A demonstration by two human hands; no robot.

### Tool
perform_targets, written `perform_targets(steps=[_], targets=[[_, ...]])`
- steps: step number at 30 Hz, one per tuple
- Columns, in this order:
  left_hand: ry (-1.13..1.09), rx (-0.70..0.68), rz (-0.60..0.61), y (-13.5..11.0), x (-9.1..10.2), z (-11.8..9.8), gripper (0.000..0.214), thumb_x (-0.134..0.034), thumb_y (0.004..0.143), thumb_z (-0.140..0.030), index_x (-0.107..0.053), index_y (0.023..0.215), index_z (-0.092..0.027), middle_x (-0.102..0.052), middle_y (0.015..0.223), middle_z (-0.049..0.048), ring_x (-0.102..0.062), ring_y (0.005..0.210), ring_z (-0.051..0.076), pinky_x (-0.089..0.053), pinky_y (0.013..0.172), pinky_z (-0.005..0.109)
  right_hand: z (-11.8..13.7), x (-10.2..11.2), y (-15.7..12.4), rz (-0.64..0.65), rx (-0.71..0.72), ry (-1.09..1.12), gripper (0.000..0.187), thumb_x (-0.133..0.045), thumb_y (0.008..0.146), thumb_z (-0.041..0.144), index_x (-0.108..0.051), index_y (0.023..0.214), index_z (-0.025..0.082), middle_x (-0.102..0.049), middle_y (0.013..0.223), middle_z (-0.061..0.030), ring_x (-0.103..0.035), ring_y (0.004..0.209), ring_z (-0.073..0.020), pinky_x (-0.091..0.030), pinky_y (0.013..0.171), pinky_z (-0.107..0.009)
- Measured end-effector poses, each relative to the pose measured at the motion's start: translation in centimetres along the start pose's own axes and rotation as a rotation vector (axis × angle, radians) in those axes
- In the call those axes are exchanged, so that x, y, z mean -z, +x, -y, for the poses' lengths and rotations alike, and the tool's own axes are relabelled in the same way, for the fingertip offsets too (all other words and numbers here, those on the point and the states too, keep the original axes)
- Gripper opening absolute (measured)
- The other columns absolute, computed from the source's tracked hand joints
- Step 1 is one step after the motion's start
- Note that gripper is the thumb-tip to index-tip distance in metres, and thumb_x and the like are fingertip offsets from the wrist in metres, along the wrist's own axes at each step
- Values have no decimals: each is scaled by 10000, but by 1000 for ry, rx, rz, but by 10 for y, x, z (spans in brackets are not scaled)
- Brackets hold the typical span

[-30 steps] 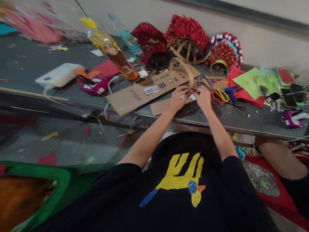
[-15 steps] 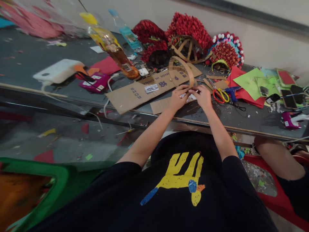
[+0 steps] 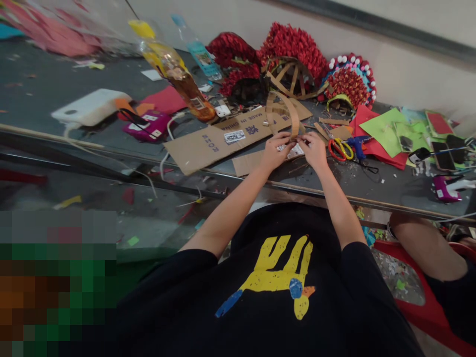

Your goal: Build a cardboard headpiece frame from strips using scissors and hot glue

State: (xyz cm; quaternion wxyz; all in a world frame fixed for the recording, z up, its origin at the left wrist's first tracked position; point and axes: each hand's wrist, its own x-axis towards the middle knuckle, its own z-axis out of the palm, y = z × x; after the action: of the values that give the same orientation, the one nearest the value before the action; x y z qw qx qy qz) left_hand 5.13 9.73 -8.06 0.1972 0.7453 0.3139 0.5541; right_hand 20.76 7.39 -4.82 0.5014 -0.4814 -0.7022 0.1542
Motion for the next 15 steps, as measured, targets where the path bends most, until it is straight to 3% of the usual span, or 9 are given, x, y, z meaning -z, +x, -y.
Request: perform_targets(steps=[8,15], targets=[[20,-28,-9,0,-1,0,401,-530,879,-507,-733,913,-163,-705,1023,117,-664,964,204,-517,892,351,2,2,-2,23,-54,-17,321,-588,829,474,-734,854,190,-665,817,-32,-591,720,-149,-492,722,-322],[59,-66,0,-1,-3,-1,400,-510,894,-495,-730,949,-165,-708,1015,112,-664,965,200,-519,886,342,10,8,-3,-5,14,-199,222,-585,845,359,-670,744,181,-640,783,-44,-581,704,-168,-470,758,-347]])
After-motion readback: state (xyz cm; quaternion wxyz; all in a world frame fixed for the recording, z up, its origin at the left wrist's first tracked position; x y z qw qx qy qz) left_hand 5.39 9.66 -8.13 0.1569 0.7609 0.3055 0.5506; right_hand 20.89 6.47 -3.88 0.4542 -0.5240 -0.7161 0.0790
